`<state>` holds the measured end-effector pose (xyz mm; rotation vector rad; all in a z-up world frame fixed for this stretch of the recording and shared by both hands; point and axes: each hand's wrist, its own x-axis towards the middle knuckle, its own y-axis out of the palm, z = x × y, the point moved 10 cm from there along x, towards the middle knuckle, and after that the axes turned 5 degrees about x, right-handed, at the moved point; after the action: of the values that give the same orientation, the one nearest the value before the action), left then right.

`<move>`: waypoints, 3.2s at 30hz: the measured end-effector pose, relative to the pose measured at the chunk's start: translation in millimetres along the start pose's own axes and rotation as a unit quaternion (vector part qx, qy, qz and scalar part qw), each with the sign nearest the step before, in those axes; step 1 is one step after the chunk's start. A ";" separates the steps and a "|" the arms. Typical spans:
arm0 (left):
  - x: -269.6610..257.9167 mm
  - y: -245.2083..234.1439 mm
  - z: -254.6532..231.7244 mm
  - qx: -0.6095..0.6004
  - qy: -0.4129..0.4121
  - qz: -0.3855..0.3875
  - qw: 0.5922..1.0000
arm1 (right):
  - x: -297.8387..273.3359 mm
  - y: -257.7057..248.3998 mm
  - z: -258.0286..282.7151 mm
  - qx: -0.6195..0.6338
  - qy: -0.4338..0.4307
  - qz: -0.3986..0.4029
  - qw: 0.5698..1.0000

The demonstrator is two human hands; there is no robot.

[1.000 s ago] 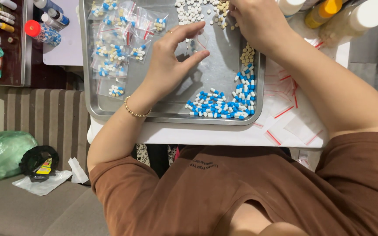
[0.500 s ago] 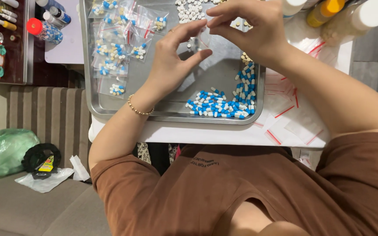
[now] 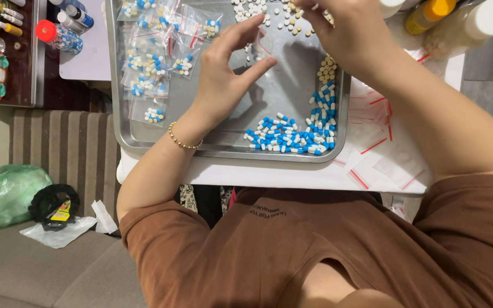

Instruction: Sort and bag various pills and capsules from a metal tray into small plastic bags

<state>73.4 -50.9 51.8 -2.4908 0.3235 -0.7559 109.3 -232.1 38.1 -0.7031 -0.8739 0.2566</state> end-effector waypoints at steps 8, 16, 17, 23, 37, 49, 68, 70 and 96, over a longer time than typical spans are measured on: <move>1.9 -1.7 -6.1 0.007 0.002 0.007 1.000 | 3.5 30.3 -6.1 -0.035 0.051 0.119 0.991; 2.1 -0.7 -8.3 0.013 0.011 0.007 1.000 | 6.4 33.7 -10.1 0.010 0.054 0.117 0.992; 2.1 -0.3 -9.4 0.011 0.015 0.008 1.000 | 6.1 35.7 -11.3 0.006 0.055 0.115 0.992; 1.5 -0.8 -5.8 0.020 0.004 0.001 1.000 | 8.5 32.3 -5.0 -0.015 0.087 0.102 0.991; 3.4 3.1 -11.6 0.023 -0.017 0.032 0.999 | 19.8 -0.1 74.8 0.119 -0.110 0.000 0.987; 3.7 -1.3 -11.2 0.032 -0.019 0.014 0.999 | -2.8 45.6 -18.9 -0.056 0.047 0.109 0.991; 2.9 1.1 -3.6 0.017 -0.004 0.011 1.000 | -0.2 24.4 -30.1 -0.015 0.099 0.063 0.993; 2.6 1.9 -4.7 0.012 -0.004 0.015 1.000 | -4.2 25.3 -35.9 -0.042 0.095 0.068 0.992; 3.7 6.7 -9.1 0.018 -0.008 0.035 0.999 | 24.7 -19.2 86.1 0.160 -0.106 -0.048 0.980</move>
<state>70.7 -61.6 56.4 -2.4364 0.3854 -0.7073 56.8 -195.2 103.6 -0.3355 -1.0376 0.3801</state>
